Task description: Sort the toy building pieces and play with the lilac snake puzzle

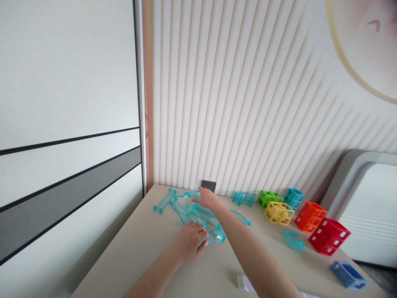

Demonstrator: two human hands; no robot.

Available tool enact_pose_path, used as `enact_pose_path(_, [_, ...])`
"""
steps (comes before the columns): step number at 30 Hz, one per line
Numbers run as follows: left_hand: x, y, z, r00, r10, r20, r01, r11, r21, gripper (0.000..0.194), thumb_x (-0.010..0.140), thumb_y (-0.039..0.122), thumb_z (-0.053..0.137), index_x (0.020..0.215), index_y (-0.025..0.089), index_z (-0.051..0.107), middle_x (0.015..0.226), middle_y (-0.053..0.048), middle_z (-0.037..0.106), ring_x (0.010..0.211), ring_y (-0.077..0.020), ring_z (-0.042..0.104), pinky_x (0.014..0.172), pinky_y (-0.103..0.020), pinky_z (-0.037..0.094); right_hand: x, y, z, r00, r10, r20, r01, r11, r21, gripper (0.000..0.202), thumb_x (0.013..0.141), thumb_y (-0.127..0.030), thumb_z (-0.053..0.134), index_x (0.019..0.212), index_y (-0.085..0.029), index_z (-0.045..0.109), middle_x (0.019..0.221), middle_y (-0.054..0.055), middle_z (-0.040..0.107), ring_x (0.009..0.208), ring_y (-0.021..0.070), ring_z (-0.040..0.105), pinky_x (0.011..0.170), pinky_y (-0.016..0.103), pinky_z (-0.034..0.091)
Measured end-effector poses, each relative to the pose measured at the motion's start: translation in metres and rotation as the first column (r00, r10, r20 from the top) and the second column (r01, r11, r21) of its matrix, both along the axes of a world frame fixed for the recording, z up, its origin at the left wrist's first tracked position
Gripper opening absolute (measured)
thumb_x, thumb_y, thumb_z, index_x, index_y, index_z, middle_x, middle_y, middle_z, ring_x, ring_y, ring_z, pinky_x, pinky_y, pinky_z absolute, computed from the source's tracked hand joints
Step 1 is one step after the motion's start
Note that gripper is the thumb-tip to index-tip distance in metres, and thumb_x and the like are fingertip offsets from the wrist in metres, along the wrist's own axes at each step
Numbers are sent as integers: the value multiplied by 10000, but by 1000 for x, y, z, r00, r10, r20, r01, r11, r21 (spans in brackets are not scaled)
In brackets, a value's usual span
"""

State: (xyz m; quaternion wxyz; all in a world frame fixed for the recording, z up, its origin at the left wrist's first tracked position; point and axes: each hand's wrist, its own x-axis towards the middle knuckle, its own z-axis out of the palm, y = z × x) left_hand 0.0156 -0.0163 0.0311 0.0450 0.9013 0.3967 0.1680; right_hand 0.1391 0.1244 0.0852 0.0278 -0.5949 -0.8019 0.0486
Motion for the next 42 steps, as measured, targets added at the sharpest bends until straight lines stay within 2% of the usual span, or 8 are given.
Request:
enact_pose_path(4, [0,0,1,1000,0,-2,0,1000,-12,148,949,252,530,1009,218,661,1048,-53,708,1002,-241,639,924,-390,495,30,3,5,999,-36,31,32,992,122,327,981,-357,622,1255,-180,610,1272,91,634,1082,240,653,917,458,556])
enact_pose_path(9, [1,0,1,1000,-2,9,2,1000,-8,172,951,248,510,986,216,675,1015,-62,711,987,-245,647,929,-399,491,118,5,18,955,-257,146,213,942,259,319,980,-337,624,1260,-184,609,1294,97,622,1086,238,649,918,451,558])
enact_pose_path(12, [1,0,-1,1000,0,21,0,1000,1,166,948,245,513,977,215,674,1008,-60,707,981,-242,650,937,-401,489,169,4,17,923,-317,218,260,932,251,338,976,-339,632,1272,-179,599,1289,96,623,1082,242,652,909,456,562])
enact_pose_path(16, [1,1,-3,1000,-4,28,5,1000,-12,170,949,239,514,992,212,676,1008,-62,707,975,-244,652,937,-399,489,207,2,7,922,-248,298,206,964,166,358,973,-337,637,1291,-180,588,1297,94,618,1088,247,651,908,462,563])
enact_pose_path(19, [0,1,-4,999,-1,38,1,1000,-19,184,955,241,508,1011,212,680,1020,-67,706,981,-249,653,933,-397,491,214,3,0,912,-224,344,187,973,138,364,972,-340,637,1295,-181,585,1306,96,613,1098,251,647,915,467,559])
enact_pose_path(24, [0,1,-3,999,2,46,0,999,-41,191,946,229,520,1038,211,686,1041,-67,706,1001,-252,652,941,-398,496,212,10,-5,893,-230,386,202,973,112,352,972,-342,638,1279,-177,594,1287,94,622,1080,245,653,901,457,565])
enact_pose_path(36, [1,2,-5,999,-3,50,5,999,-38,207,950,228,515,1064,209,687,1047,-69,703,997,-255,653,937,-412,505,205,10,-16,916,-210,342,209,977,40,350,974,-342,635,1281,-179,593,1291,94,620,1079,244,653,901,456,566])
enact_pose_path(42, [1,0,-2,999,5,33,-4,1000,-27,193,945,224,515,1027,208,689,1028,-68,706,983,-252,658,925,-400,510,184,-1,-7,946,-157,283,159,987,17,341,976,-347,633,1269,-177,598,1274,90,629,1060,237,659,887,451,572])
